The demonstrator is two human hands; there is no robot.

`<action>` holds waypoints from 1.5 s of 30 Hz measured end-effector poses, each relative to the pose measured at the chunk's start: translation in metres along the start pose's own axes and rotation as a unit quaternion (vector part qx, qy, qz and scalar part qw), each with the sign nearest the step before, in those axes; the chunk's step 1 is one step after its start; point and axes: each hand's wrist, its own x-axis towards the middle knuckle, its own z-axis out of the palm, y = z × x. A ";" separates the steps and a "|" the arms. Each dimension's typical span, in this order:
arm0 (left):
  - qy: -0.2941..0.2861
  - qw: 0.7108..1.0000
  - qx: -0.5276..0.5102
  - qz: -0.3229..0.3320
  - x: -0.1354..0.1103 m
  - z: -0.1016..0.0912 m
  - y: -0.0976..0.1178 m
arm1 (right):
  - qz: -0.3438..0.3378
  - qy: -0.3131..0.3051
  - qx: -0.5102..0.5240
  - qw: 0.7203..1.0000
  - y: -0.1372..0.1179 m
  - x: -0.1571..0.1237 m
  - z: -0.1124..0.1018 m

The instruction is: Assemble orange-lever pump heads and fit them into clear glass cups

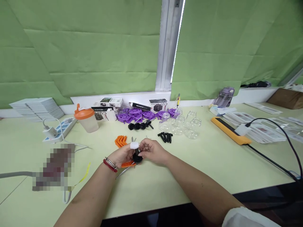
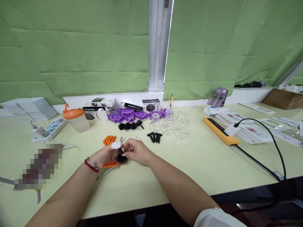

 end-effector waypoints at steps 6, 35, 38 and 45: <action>-0.003 1.000 0.003 0.014 -0.002 0.001 -0.001 | -0.002 0.000 -0.025 1.000 -0.003 -0.002 0.002; 0.249 0.806 0.124 0.522 -0.013 0.035 -0.005 | -0.022 0.016 -0.233 0.972 -0.057 -0.022 0.003; 0.315 0.853 0.094 0.406 -0.011 0.026 -0.001 | -0.061 0.045 -0.412 0.908 -0.047 -0.016 -0.005; 0.285 0.912 0.043 0.292 0.001 0.004 0.001 | -0.032 0.038 -0.522 0.852 -0.030 -0.005 -0.008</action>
